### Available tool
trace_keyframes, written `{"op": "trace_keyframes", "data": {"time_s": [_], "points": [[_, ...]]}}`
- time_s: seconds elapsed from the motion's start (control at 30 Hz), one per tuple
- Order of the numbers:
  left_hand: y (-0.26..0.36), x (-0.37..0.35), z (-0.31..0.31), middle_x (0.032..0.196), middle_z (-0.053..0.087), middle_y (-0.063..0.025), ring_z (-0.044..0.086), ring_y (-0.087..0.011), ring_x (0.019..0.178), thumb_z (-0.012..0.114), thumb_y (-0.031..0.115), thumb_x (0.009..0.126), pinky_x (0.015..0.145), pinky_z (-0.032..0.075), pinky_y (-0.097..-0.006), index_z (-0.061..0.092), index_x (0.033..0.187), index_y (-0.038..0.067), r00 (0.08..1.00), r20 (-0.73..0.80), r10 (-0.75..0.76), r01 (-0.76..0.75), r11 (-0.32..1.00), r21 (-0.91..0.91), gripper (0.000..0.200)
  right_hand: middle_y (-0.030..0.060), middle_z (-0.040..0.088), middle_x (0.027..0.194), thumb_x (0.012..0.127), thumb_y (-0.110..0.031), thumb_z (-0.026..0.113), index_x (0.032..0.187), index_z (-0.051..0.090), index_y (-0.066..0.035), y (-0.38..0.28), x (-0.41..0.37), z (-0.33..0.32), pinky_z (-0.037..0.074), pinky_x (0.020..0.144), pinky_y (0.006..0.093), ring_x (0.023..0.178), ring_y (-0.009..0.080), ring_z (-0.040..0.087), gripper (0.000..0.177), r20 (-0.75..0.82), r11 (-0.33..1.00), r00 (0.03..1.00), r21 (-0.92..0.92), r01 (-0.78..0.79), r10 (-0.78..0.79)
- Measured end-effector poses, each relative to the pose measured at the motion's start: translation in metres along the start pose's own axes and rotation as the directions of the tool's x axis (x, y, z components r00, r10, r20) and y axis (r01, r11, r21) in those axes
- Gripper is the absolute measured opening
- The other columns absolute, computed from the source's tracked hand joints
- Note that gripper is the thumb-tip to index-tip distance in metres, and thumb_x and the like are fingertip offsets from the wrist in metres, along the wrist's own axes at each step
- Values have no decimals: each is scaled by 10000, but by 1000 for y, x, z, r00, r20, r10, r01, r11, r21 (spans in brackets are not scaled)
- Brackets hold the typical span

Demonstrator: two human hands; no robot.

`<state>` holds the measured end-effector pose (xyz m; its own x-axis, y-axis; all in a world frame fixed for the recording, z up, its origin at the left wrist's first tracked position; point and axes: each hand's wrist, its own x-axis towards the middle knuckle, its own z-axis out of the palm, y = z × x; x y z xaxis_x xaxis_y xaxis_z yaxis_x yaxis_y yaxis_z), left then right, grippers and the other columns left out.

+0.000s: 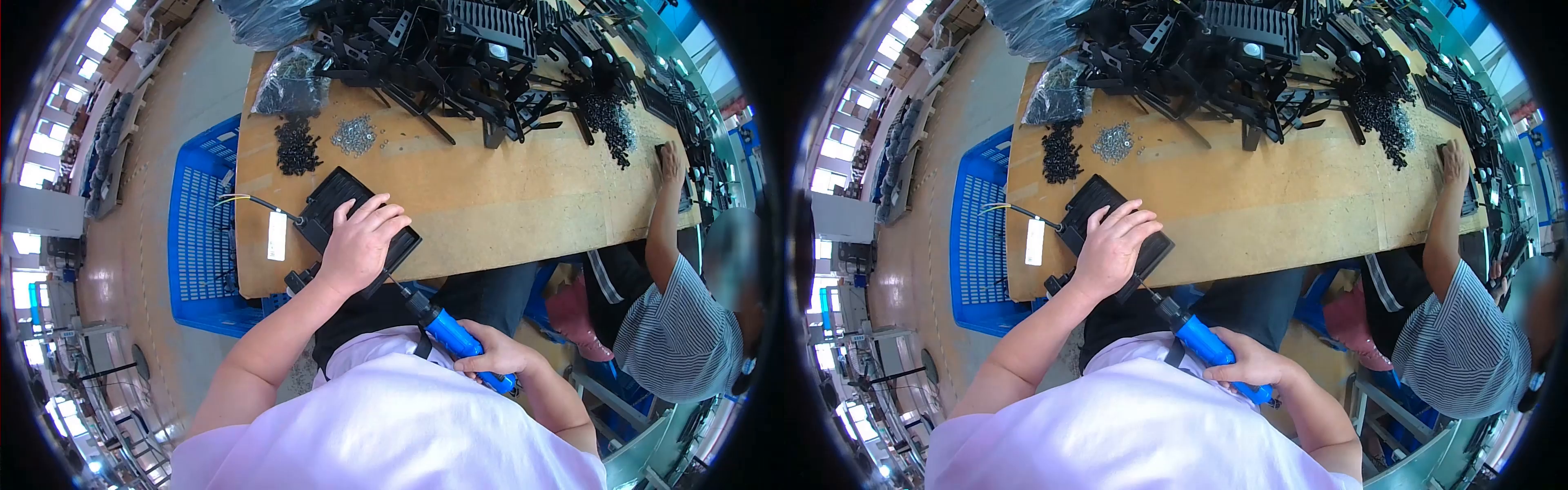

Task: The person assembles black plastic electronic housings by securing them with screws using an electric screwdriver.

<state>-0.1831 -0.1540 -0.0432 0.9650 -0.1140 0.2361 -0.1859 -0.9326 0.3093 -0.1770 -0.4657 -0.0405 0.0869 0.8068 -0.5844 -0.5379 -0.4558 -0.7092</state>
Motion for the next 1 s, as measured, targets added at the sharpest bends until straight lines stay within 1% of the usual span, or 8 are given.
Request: {"op": "trace_keyframes", "data": {"time_s": [0.13,0.23,0.33,0.43,0.53,0.73,0.93,1.0], "points": [[0,1,-5,1272,673,-23,543,-256,1326,598,75,907,1095,339,-539,710,1178,153,1000,6,-9,9,1000,-5,304,65,609,876,897,-157,765,1413,408,-1,1,5,-2,516,587,290,667,136,619,647,11,1000,1000,1,-25,25],[0,3,-3,1271,675,-24,546,-252,1325,601,75,905,1098,332,-537,710,1181,150,1000,4,-12,13,1000,-14,307,65,606,890,906,-154,753,1397,414,1,-12,4,-8,517,579,287,663,131,609,616,65,997,995,28,-72,70],[0,1,-2,1265,677,-24,552,-250,1320,604,74,902,1098,328,-534,709,1185,145,1000,10,-22,22,1000,-21,310,63,595,899,907,-159,750,1363,434,-7,-17,5,-13,520,570,287,667,131,604,575,131,975,987,189,-120,96],[-1,5,-3,1258,680,-24,559,-249,1313,607,71,899,1094,328,-527,709,1188,140,1000,0,-24,24,1000,-19,314,72,612,925,866,-197,806,1409,419,-28,-10,9,-20,518,588,280,667,132,603,687,177,957,977,244,-159,118],[-2,4,-2,1249,682,-27,563,-247,1307,609,69,896,1088,331,-520,709,1188,135,1000,6,-28,28,1000,-10,316,52,569,869,876,-216,788,1306,455,-38,-15,8,-19,515,554,279,665,131,597,573,211,926,972,334,-175,108],[-1,5,-2,1241,684,-33,569,-250,1297,598,67,916,1083,337,-517,704,1191,125,1000,-12,-27,27,1000,-5,301,36,549,828,818,-335,848,1312,445,-55,-8,15,-22,470,520,251,645,114,572,697,353,845,936,498,-193,6],[-1,1,-1,1245,680,-52,561,-255,1305,596,78,935,1080,346,-517,683,1220,115,1000,-14,-14,14,1000,6,301,22,543,807,804,-346,861,1372,436,-51,-7,11,-17,435,510,238,641,108,549,769,345,789,938,587,-180,-43],[-1,1,-2,1247,678,-64,555,-257,1312,602,82,928,1083,347,-526,673,1235,115,1000,-27,-1,1,1000,6,316,28,546,823,808,-341,858,1392,438,-43,-6,9,-17,440,517,249,653,111,552,779,306,869,951,480,-118,-39]]}}
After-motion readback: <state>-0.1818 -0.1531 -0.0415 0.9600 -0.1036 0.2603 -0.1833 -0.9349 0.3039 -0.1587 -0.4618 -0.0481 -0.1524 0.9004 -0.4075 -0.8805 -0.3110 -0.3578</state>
